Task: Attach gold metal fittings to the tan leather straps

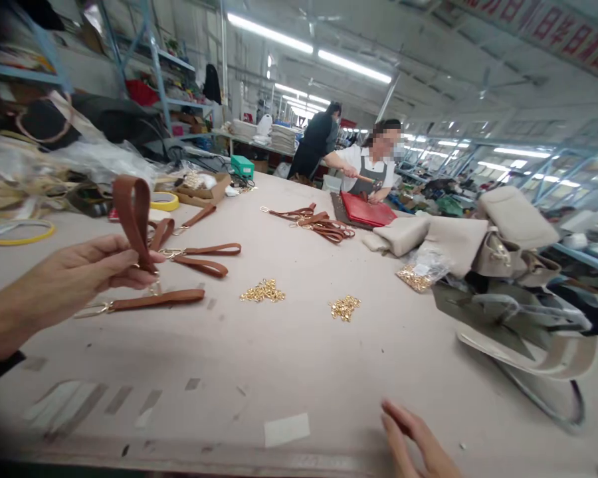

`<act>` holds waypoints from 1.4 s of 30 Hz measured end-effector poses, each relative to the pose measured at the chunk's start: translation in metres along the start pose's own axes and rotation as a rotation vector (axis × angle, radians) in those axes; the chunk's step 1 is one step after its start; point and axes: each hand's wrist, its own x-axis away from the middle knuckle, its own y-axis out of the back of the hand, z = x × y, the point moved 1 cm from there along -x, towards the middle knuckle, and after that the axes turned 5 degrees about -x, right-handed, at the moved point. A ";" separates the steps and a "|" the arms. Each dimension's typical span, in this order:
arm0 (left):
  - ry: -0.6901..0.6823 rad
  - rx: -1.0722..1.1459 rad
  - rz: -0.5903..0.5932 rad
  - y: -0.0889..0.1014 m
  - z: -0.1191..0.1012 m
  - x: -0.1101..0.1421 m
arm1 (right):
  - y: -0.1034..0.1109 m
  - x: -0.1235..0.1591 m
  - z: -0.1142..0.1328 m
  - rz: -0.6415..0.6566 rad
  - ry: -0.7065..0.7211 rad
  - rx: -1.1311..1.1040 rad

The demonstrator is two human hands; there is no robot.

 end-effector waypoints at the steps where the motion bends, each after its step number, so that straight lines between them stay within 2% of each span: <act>1: 0.003 0.151 0.059 -0.010 -0.001 -0.002 | -0.021 -0.008 0.025 0.074 0.072 -0.010; 4: 0.069 0.468 0.201 -0.042 -0.005 -0.008 | -0.084 -0.032 0.092 0.376 0.423 -0.006; 6: 0.045 0.518 0.194 -0.066 -0.008 -0.013 | -0.119 -0.049 0.124 0.445 0.561 0.045; 9: -0.106 0.430 0.133 -0.099 -0.010 -0.021 | -0.157 -0.071 0.151 0.434 0.606 0.162; 13: -0.169 0.354 0.136 -0.135 -0.003 -0.030 | -0.184 -0.095 0.162 0.358 0.554 0.311; 17: -0.165 0.400 0.181 -0.155 0.006 -0.033 | -0.197 -0.109 0.164 0.358 0.568 0.365; 21: -0.078 0.498 0.231 -0.164 0.021 -0.034 | -0.204 -0.114 0.163 0.354 0.575 0.400; 27: 0.048 0.464 0.369 -0.165 0.030 -0.030 | -0.208 -0.115 0.161 0.335 0.626 0.489; 32: 0.020 0.297 0.316 -0.163 0.025 -0.027 | -0.208 -0.115 0.161 0.357 0.597 0.434; 36: 0.020 0.224 0.260 -0.158 0.027 -0.029 | -0.206 -0.116 0.162 0.353 0.529 0.476; 42: -0.005 0.235 0.375 -0.160 0.031 -0.026 | -0.192 -0.119 0.154 0.374 0.485 0.466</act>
